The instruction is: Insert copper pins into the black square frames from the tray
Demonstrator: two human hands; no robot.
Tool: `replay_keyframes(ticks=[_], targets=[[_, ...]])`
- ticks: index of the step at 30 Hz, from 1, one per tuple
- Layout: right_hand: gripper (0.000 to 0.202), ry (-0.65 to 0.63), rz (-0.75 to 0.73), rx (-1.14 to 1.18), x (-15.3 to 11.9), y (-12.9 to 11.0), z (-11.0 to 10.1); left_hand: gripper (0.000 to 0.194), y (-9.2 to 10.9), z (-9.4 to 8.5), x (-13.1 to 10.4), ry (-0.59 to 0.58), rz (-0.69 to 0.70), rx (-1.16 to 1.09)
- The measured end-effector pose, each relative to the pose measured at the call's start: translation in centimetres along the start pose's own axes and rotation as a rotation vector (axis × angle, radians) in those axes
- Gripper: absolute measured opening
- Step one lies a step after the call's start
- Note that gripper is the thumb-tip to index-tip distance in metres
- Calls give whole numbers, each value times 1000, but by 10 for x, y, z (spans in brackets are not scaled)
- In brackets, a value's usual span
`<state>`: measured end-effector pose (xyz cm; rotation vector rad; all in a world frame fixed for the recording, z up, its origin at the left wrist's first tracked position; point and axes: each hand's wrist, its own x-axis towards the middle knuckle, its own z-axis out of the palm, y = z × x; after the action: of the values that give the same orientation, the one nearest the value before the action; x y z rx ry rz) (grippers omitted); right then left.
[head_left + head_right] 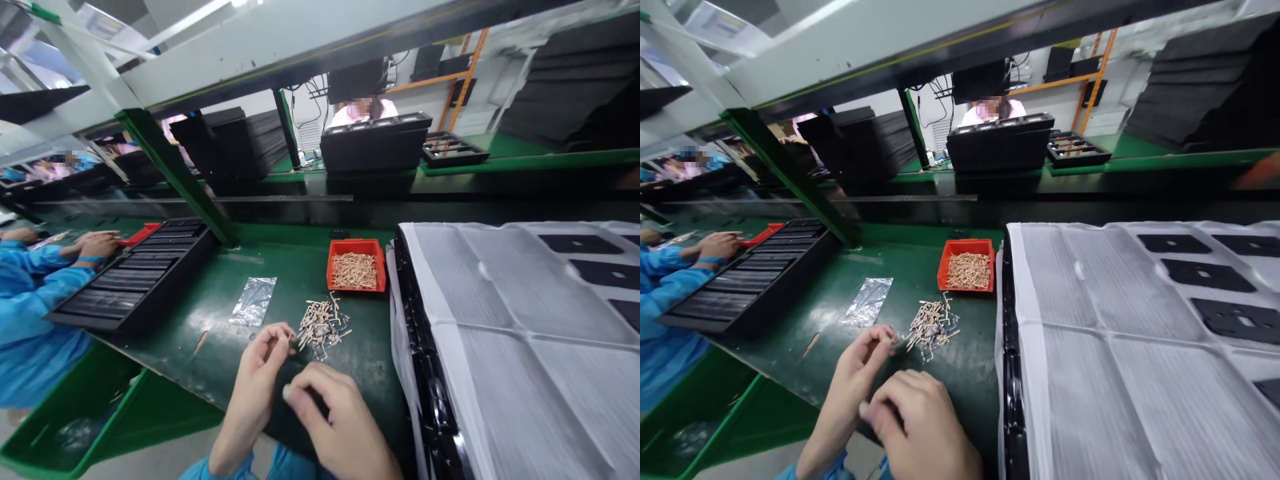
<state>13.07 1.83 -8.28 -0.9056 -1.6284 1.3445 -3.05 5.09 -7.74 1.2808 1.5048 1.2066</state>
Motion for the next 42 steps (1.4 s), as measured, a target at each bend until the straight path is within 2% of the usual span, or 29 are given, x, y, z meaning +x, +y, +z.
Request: replay_keyframes(ticks=[2,3,6,8,11,18,25,30,35,40,42], targets=[[33,109,108,147,2,0,-2,33,13,3,-4,-53,-101,-223],[39,116,159,210,2,0,-3,37,18,5,-6,-87,-157,-325],[52,-17,251,539,1,-1,-5,45,29,13,-10,-204,-315,-573],[52,-106,266,823,1,-2,-5,42,33,18,-9,-275,-393,-695],[43,-116,232,1016,3,-3,-3,30,36,25,-7,-347,-450,-831],[35,-7,199,1118,8,-5,-3,25,38,29,-6,-459,-452,-934],[38,-59,193,1115,6,-5,-4,21,33,25,-3,-528,-457,-892],[39,-54,218,1061,5,-5,-4,25,35,23,-3,-519,-436,-843],[37,-15,183,1093,6,-6,-2,21,40,22,-3,-517,-399,-814],[35,83,163,1102,7,-8,-3,16,44,21,-6,-491,-345,-766],[35,144,168,1061,6,-8,-4,12,45,22,-10,-422,-298,-686]])
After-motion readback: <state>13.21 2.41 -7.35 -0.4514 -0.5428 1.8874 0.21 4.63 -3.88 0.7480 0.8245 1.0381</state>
